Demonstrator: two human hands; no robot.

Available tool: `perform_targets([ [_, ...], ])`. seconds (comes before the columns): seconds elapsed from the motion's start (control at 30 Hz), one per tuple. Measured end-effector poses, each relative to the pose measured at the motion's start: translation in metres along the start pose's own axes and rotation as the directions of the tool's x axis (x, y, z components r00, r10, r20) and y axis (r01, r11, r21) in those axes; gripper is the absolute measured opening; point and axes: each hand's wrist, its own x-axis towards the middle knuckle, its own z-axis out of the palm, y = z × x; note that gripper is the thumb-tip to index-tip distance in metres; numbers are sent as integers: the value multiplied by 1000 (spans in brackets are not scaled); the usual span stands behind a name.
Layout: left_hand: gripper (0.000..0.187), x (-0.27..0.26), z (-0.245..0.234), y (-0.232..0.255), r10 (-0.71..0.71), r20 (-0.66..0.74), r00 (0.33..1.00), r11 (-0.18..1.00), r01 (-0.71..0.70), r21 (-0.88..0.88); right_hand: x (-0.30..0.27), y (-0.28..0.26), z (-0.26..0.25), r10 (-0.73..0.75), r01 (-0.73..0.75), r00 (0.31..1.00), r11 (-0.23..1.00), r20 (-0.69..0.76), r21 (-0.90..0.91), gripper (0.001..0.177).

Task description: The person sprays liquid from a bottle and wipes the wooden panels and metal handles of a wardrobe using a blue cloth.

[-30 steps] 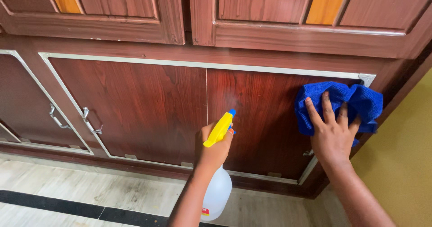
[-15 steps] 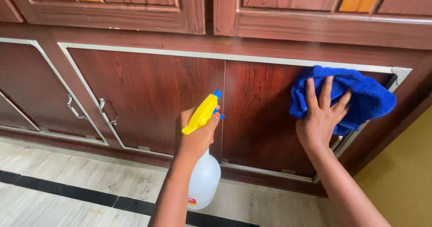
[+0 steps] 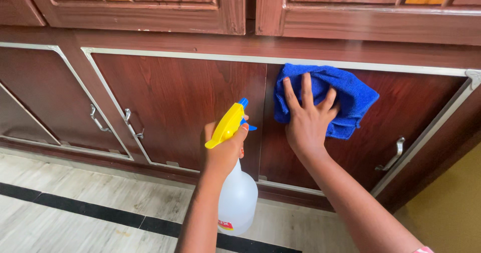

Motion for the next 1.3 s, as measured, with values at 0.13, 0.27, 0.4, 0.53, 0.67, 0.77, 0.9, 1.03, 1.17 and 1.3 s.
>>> perform_targets([
  [0.13,16,-2,-4,8,7,-13,1000,999,-7,35,8,-17,4,-75,75,996,997,42,0,87],
  [0.27,16,-4,-3,12,8,-33,999,995,-5,101,7,-9,-1,-142,143,989,989,44,-31,84],
  [0.4,15,-3,6,9,0,-22,1000,1000,0,18,-1,15,-12,-196,204,977,974,85,-97,84],
  [0.53,15,-2,14,-1,-10,10,1000,998,11,-57,-13,46,-16,-196,212,971,972,139,-105,81],
  [0.67,15,-1,21,-8,-28,25,999,994,31,-106,-26,77,-15,-174,196,972,970,156,-145,82],
  [0.77,16,-2,21,-6,-12,50,999,998,15,-57,-36,102,-16,-131,157,980,970,148,-186,82],
  [0.9,16,-4,21,-7,-24,59,998,999,27,-40,-50,143,-21,-94,120,986,975,139,-188,81],
  [1.03,16,-3,17,-11,-23,55,998,999,25,-40,-62,177,-27,10,12,993,985,122,-175,80],
  [1.17,16,-2,10,-13,-13,76,997,999,17,-46,-67,186,-29,133,-112,984,979,121,-168,82],
  [1.3,15,2,9,-17,-4,71,997,998,9,-66,-63,169,-18,152,-143,985,984,84,-106,93],
])
